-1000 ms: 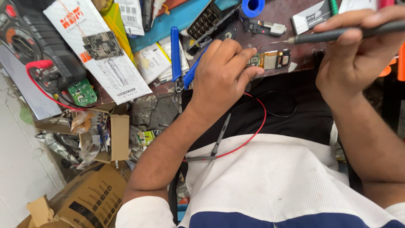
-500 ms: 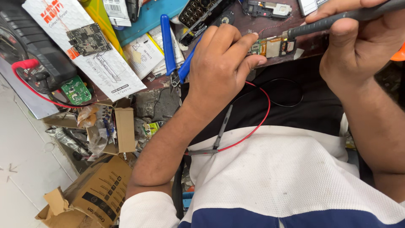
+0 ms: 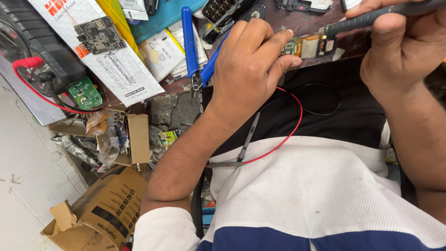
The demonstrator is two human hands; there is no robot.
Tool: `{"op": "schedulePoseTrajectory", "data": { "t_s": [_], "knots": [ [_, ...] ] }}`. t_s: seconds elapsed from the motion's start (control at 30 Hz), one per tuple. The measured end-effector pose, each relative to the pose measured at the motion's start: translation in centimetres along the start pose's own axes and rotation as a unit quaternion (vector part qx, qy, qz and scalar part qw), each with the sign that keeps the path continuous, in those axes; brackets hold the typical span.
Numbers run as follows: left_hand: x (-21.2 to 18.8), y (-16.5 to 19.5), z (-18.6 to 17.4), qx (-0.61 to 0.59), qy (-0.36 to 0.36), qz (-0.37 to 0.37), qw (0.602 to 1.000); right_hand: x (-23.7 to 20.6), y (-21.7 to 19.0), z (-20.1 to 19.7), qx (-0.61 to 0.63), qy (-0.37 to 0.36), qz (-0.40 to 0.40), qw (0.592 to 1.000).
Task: The person solders a flex cable connector onto a disassembled phone motherboard at a cluttered workbench. They hold the board with tweezers while applying a soldering iron to the connector, then lift the board and hold it up to view the repaired side.
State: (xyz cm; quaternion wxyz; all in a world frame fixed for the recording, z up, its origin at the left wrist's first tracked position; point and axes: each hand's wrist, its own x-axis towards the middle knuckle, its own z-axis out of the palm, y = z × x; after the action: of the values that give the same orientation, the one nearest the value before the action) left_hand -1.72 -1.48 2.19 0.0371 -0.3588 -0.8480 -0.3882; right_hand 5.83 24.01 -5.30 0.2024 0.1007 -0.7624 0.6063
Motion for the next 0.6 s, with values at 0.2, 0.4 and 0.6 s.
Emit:
{"op": "schedulePoseTrajectory", "data": {
  "t_s": [0.2,0.4,0.6],
  "knots": [
    [-0.13,-0.07,0.06,-0.005,0.0,0.0,1.0,0.18,-0.12,0.05,-0.007,0.009,-0.001,1.0],
    [-0.05,-0.14,0.17,-0.005,0.0,0.0,1.0,-0.12,0.07,-0.09,-0.011,0.014,-0.003,1.0],
    [-0.2,-0.18,0.21,0.001,0.0,0.0,1.0,-0.45,0.38,-0.28,-0.017,0.02,-0.004,1.0]
  ]
}}
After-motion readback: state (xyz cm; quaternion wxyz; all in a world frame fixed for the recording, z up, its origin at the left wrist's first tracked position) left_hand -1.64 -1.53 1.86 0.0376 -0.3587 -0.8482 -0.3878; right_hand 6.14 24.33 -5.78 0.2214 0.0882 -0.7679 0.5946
